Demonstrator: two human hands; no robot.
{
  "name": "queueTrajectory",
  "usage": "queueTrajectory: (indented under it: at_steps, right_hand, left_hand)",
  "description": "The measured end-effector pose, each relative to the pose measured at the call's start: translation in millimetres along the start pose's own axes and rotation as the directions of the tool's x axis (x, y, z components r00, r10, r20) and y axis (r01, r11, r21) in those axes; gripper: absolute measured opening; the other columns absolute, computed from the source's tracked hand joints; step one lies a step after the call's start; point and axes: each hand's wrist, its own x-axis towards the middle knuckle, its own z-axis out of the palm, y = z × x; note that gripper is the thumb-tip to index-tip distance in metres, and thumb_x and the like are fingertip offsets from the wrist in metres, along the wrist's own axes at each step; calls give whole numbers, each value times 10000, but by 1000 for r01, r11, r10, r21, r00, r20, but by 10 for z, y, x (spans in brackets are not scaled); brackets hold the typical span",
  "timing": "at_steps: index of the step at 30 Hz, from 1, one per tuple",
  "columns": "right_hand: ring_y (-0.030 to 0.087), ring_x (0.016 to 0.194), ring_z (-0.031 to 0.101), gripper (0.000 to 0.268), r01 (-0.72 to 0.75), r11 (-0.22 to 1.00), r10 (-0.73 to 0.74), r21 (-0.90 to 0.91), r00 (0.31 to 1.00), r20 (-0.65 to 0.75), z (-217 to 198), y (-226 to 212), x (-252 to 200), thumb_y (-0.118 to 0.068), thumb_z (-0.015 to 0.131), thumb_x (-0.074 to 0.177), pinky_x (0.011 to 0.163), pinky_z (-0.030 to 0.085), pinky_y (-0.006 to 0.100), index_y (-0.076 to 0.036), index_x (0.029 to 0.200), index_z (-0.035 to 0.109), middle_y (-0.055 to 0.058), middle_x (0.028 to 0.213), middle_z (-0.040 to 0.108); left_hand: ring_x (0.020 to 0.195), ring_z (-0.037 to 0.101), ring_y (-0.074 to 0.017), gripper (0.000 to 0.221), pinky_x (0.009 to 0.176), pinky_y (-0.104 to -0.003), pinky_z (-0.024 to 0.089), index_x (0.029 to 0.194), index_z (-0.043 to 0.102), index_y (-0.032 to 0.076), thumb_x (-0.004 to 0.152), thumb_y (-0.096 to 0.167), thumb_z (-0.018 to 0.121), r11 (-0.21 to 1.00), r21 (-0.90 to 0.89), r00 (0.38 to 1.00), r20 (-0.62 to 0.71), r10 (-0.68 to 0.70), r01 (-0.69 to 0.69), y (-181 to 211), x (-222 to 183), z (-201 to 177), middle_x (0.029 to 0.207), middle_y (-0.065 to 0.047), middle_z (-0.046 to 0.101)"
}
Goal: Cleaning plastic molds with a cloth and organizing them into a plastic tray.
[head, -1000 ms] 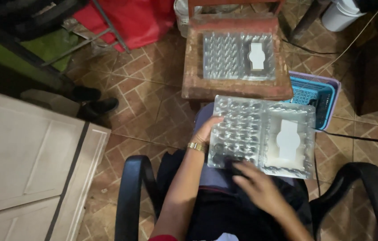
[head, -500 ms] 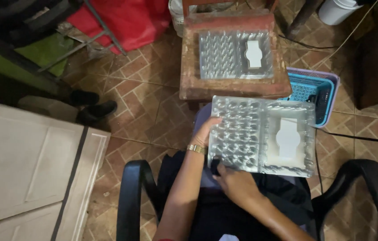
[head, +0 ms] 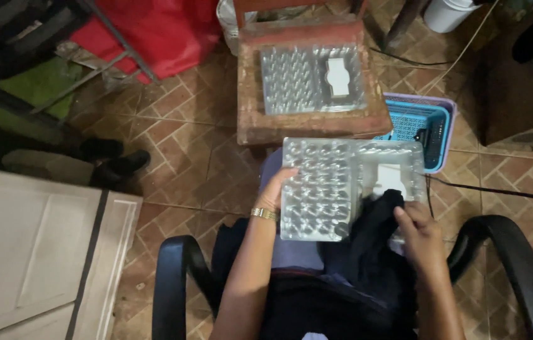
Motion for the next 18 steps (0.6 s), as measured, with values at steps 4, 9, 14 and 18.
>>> queueTrajectory:
  at_steps: [4,9,14,18]
  right_hand:
    - [174,973,619,146,-213,914,259,344,962,-92,-32,-15,-131,-188,726,1046,954,512,393,-44,1043,751,93,994,710]
    - [57,657,442,193,-305,908,276,287,951,138,-168,-104,-217,-256,698,996,581,340,227,-170,835,635,-65,757,489]
    - [111,763,483,292,104,994,-105,16,971,214,-212,-176,-213,-137,729,928,770,369,249,-89,716,535,-2,806,485]
    - [55,797,506,264,61,998,-66,33,982,177,-406,-37,-268,-166,766,911,762,364,213,-122,689,630,-41,857,558]
  left_hand:
    - [841,746,-300,367,804,-453,605,1057,750,26,734,181,829,1000,-3,1000,4,-2,2,46,-176,149,929,-190,761]
    - [775,696,-259,389,703,-393,544,1105,683,118,782,325,741,984,173,991,114,-65,45,52,-53,9,925,-80,725]
    - [750,687,-237,325,691,-377,545,1056,686,142,783,306,750,976,217,995,94,-26,5,67,-62,9,894,-51,713]
    - [779,701,-246,376,697,-384,558,1131,683,123,793,277,746,986,166,986,166,-19,-9,62,-80,15,932,-65,727]
